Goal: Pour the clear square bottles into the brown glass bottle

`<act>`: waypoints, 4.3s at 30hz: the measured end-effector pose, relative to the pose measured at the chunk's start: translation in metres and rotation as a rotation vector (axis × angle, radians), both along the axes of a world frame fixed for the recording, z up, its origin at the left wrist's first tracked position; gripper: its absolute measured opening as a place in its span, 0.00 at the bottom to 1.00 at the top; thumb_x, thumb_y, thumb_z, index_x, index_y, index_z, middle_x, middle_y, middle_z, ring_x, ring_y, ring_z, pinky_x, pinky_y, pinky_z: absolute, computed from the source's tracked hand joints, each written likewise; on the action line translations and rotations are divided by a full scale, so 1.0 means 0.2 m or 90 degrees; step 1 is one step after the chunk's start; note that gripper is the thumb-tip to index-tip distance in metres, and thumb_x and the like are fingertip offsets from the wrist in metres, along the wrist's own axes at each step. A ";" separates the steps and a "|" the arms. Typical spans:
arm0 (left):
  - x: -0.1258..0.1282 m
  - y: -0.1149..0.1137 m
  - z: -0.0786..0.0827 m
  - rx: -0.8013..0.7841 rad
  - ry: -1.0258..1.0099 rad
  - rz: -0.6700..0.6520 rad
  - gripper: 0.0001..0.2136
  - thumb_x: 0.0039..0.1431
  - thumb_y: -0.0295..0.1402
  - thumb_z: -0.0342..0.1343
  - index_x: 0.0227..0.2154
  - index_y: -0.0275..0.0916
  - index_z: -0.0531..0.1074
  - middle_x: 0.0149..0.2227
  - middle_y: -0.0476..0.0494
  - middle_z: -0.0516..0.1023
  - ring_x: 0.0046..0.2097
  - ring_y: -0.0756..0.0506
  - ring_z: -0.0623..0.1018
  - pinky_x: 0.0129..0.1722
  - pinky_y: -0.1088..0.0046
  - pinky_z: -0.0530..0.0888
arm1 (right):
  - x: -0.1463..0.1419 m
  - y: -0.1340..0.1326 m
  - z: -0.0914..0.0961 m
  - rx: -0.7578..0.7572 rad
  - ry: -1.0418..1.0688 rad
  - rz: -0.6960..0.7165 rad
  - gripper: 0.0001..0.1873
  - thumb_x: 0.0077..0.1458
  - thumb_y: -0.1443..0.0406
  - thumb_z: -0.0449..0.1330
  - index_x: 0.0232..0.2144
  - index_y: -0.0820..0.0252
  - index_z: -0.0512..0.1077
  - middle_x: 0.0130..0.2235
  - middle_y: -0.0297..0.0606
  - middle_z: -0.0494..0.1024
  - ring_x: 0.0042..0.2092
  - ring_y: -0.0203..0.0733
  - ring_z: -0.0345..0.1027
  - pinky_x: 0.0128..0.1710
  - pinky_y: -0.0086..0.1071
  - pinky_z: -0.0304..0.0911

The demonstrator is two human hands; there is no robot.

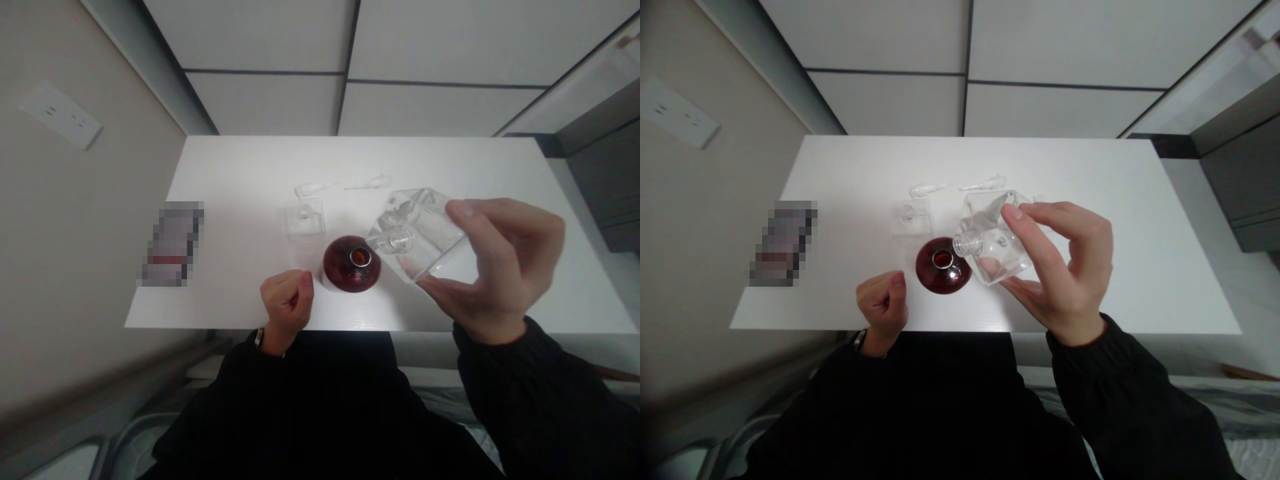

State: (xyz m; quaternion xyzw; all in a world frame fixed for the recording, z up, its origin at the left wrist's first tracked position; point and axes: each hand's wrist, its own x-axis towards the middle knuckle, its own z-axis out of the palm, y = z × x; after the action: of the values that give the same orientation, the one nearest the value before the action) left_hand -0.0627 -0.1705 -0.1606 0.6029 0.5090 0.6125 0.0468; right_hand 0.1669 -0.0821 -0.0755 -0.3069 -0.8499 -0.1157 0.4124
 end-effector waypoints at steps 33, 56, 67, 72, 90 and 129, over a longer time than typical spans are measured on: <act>-0.01 0.00 0.03 -0.003 0.021 0.004 0.24 0.71 0.24 0.52 0.20 0.40 0.48 0.18 0.56 0.49 0.19 0.55 0.52 0.20 0.68 0.45 | -0.01 0.04 -0.04 0.147 -0.033 0.033 0.46 0.57 0.68 0.72 0.73 0.50 0.62 0.47 0.44 0.80 0.47 0.52 0.77 0.47 0.46 0.79; -0.01 0.01 0.02 0.025 0.017 -0.020 0.22 0.66 0.18 0.54 0.22 0.40 0.49 0.19 0.57 0.49 0.20 0.56 0.52 0.21 0.69 0.46 | 0.00 0.07 -0.02 0.227 -0.038 0.048 0.41 0.53 0.72 0.75 0.66 0.50 0.71 0.44 0.37 0.79 0.44 0.43 0.77 0.46 0.36 0.78; -0.01 0.01 0.01 0.025 0.013 -0.024 0.22 0.66 0.18 0.54 0.22 0.40 0.49 0.20 0.57 0.48 0.20 0.56 0.52 0.21 0.69 0.46 | -0.01 0.07 0.00 0.213 -0.034 0.057 0.41 0.53 0.74 0.75 0.66 0.49 0.72 0.44 0.36 0.79 0.42 0.43 0.78 0.44 0.36 0.78; -0.01 0.01 0.02 0.026 0.012 -0.025 0.23 0.66 0.18 0.54 0.22 0.40 0.48 0.20 0.57 0.48 0.20 0.56 0.51 0.21 0.69 0.46 | -0.01 0.07 0.00 0.204 -0.036 0.063 0.42 0.52 0.75 0.74 0.66 0.49 0.71 0.44 0.36 0.79 0.43 0.43 0.79 0.45 0.36 0.79; -0.01 0.01 0.03 0.028 0.008 -0.029 0.23 0.65 0.18 0.55 0.22 0.40 0.48 0.19 0.57 0.48 0.20 0.56 0.51 0.21 0.69 0.46 | 0.00 0.06 0.01 0.191 -0.047 0.071 0.47 0.53 0.74 0.74 0.71 0.48 0.66 0.45 0.38 0.80 0.44 0.45 0.79 0.46 0.39 0.79; -0.01 0.01 0.01 0.033 -0.002 -0.033 0.23 0.65 0.19 0.55 0.21 0.40 0.48 0.19 0.57 0.49 0.19 0.55 0.51 0.21 0.69 0.46 | -0.02 0.11 0.05 0.261 -0.033 0.077 0.20 0.53 0.74 0.75 0.47 0.56 0.79 0.42 0.35 0.80 0.41 0.41 0.78 0.42 0.36 0.76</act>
State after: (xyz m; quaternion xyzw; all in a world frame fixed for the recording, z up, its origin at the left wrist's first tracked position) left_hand -0.0652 -0.1678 -0.1579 0.6157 0.4771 0.6253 0.0480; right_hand 0.1631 -0.0609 -0.0649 -0.1621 -0.8358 -0.2688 0.4505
